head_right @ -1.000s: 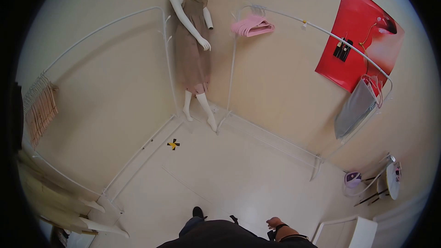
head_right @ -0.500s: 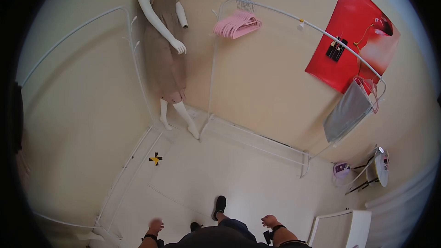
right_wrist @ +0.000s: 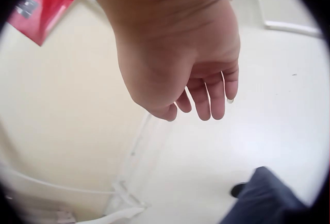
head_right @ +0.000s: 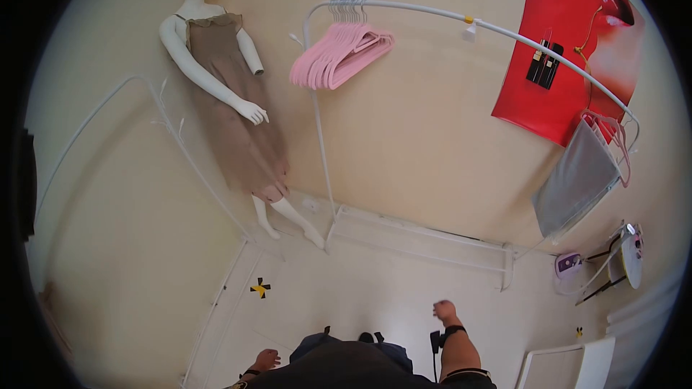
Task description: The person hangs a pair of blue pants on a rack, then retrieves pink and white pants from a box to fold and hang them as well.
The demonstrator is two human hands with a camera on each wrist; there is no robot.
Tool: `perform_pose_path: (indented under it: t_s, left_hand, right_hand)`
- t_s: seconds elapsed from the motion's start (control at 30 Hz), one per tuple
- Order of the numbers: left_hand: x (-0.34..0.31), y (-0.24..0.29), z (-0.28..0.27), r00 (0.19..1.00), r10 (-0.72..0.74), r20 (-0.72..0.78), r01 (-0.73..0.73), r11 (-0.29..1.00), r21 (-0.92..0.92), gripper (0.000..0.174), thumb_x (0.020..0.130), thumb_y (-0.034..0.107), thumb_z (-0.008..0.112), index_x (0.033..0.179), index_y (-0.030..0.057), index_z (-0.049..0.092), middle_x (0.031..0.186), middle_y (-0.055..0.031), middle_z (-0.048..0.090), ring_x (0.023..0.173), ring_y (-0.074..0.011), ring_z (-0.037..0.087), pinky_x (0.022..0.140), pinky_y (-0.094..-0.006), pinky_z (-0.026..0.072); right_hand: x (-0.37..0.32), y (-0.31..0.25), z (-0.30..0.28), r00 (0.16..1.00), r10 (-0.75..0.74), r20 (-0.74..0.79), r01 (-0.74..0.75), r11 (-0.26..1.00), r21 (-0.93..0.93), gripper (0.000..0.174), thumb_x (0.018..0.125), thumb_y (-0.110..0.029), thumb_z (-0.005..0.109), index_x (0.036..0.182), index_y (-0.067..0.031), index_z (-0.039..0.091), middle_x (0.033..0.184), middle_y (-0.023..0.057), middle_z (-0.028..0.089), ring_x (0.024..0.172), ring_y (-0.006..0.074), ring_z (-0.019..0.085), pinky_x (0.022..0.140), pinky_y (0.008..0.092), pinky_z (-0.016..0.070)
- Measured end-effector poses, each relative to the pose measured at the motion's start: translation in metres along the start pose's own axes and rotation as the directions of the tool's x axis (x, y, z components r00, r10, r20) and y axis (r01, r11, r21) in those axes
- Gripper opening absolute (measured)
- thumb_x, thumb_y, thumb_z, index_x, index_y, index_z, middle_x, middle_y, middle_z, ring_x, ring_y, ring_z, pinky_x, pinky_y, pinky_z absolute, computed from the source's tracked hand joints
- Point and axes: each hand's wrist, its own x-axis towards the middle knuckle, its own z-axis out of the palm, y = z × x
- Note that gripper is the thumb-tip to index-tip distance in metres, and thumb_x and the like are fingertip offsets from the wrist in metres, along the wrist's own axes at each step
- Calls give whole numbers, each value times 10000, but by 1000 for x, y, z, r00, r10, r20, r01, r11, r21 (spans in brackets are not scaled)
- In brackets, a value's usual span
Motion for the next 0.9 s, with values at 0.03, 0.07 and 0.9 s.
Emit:
perform_pose_path:
  t_s: [0.03, 0.07, 0.9]
  left_hand:
    - [9, 22, -1, 1000, 29, 1, -29, 998, 49, 357, 853, 247, 479, 1109, -1, 497, 913, -108, 618, 722, -198, 604, 559, -300, 457]
    - [18, 40, 0, 1000, 30, 6, -30, 998, 54, 357, 853, 247, 479, 1109, -1, 497, 913, -108, 618, 722, -198, 604, 559, -300, 457]
    - [197, 461, -55, 669, 705, 235, -719, 534, 445, 251, 792, 182, 586, 994, 34, 587, 829, -143, 626, 750, -238, 608, 663, -325, 482]
  right_hand:
    - [17, -46, 4, 981, -194, -25, 196, 979, 58, 195, 790, -152, 500, 919, -14, 548, 772, 92, 600, 642, 175, 584, 521, 287, 463]
    - [32, -93, 11, 940, -334, -76, 342, 928, 151, 184, 803, -139, 504, 915, 0, 548, 768, 93, 596, 652, 169, 580, 557, 284, 479]
    - [-13, -673, 66, 524, -723, -451, 851, 470, 235, 219, 879, -153, 479, 1061, -34, 503, 877, 39, 582, 686, 99, 548, 627, 236, 435]
